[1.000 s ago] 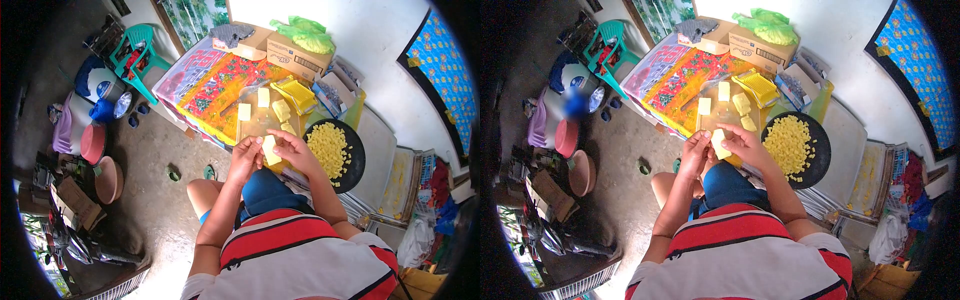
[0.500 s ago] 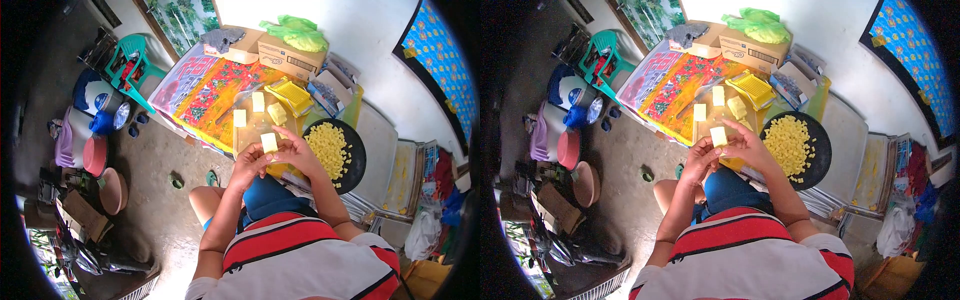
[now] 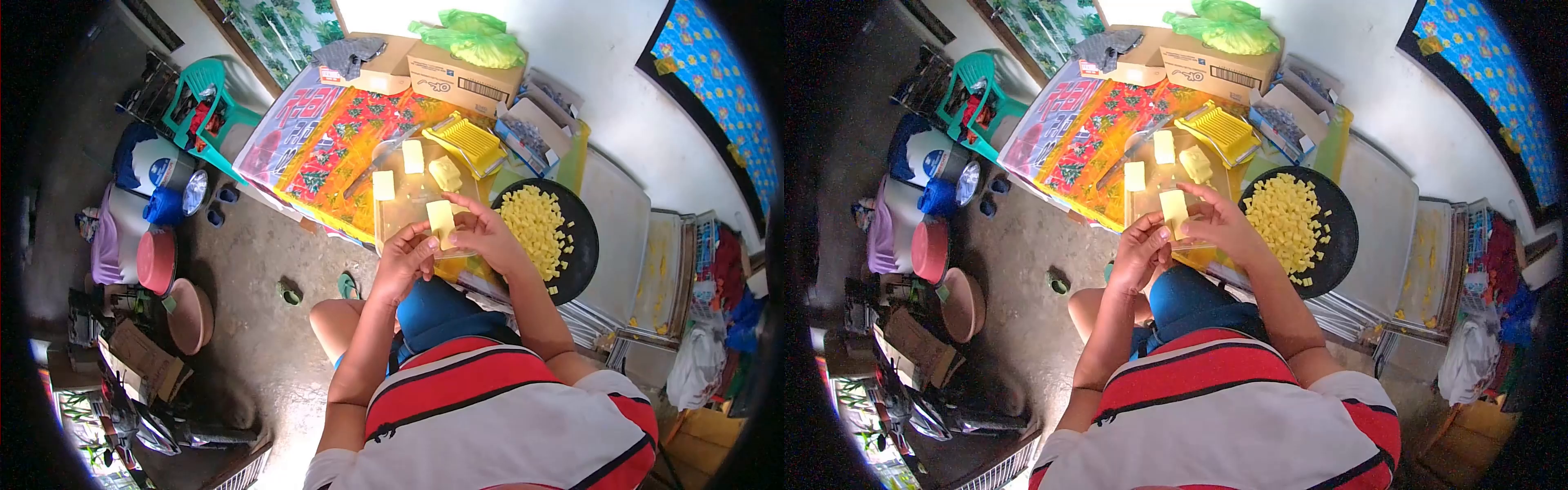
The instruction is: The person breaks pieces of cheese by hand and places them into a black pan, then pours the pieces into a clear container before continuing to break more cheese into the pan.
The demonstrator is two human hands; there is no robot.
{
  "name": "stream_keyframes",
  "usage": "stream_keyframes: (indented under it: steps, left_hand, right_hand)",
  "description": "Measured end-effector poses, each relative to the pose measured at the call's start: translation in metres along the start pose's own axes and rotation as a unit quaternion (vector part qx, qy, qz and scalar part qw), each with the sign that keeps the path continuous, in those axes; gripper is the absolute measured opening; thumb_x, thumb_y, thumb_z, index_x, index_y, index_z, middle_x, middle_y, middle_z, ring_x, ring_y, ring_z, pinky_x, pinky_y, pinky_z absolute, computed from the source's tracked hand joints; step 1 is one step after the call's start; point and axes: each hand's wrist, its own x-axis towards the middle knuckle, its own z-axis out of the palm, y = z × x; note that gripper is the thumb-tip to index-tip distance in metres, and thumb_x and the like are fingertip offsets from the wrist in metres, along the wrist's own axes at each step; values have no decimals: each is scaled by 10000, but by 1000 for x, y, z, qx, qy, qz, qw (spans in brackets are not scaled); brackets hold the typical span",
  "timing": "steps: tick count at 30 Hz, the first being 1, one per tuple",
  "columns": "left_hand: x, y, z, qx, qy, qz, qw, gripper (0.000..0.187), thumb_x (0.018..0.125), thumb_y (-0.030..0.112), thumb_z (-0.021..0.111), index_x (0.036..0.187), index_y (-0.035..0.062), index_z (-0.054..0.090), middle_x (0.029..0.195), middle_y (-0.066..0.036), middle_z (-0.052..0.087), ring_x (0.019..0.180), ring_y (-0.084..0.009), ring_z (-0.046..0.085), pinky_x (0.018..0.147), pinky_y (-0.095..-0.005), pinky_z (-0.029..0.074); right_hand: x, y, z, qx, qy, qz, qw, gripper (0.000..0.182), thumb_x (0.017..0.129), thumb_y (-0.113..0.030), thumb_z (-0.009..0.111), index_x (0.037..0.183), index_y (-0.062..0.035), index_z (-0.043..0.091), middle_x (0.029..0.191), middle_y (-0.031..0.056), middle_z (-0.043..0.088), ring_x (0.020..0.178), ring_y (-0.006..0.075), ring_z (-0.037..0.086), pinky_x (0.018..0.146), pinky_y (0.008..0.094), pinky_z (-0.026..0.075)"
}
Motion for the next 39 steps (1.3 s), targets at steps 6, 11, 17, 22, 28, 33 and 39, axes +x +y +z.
stream_keyframes:
  steps: [6, 11, 17, 22, 28, 33, 39]
  left_hand:
    - [0, 4, 1, -9, 29, -9, 999, 308, 871, 182, 663, 1080, -11, 547, 625, -7, 514, 476, -54, 457, 425, -196, 377]
    - [2, 10, 3, 53, 45, 29, 997, 250, 868, 181, 668, 998, -6, 566, 594, 8, 499, 456, -46, 433, 414, -191, 356]
    - [-3, 9, 1, 17, 27, 8, 999, 215, 862, 169, 673, 954, -5, 586, 582, 11, 499, 452, -45, 438, 409, -189, 355]
    - [-9, 9, -1, 12, 37, -4, 999, 243, 874, 219, 659, 964, 8, 580, 566, 11, 496, 444, -56, 446, 411, -192, 362]
    - [-9, 7, -2, 7, 60, -17, 998, 296, 910, 334, 599, 871, 44, 552, 522, 10, 467, 396, -74, 426, 382, -207, 348]
    - [-1, -3, -8, 6, 78, -26, 997, 304, 918, 346, 583, 864, 48, 560, 509, 9, 461, 375, -73, 409, 358, -215, 331]
    - [10, -9, -20, -41, 56, -60, 996, 292, 929, 333, 558, 917, 44, 597, 610, -14, 555, 418, -83, 473, 358, -210, 349]
  right_hand:
    - [-1, -1, 3, -18, -12, 2, 1000, 636, 807, -5, 646, 1382, -65, 380, 1057, 107, 596, 945, 163, 595, 793, 287, 518]
    - [-1, -2, 9, -44, -9, 16, 999, 577, 839, -49, 640, 1365, -83, 403, 1037, 84, 598, 907, 143, 600, 740, 276, 537]
    - [-1, 3, 9, -63, 29, 54, 996, 446, 880, -111, 613, 1297, -79, 458, 963, 53, 619, 847, 121, 607, 667, 265, 547]
    - [-4, -1, 18, -66, 29, 44, 996, 415, 885, -124, 608, 1277, -77, 476, 949, 55, 631, 818, 115, 614, 651, 262, 543]
    - [1, 12, 16, -86, 10, 42, 995, 409, 884, -130, 611, 1269, -76, 485, 926, 47, 633, 805, 105, 611, 643, 256, 541]
    - [5, 15, 17, -118, 36, 75, 990, 417, 874, -148, 627, 1262, -74, 494, 888, 34, 627, 765, 96, 606, 611, 252, 538]
    - [18, 40, -3, -60, 46, 107, 991, 429, 857, -144, 640, 1256, -69, 500, 943, 45, 632, 776, 105, 615, 604, 250, 542]
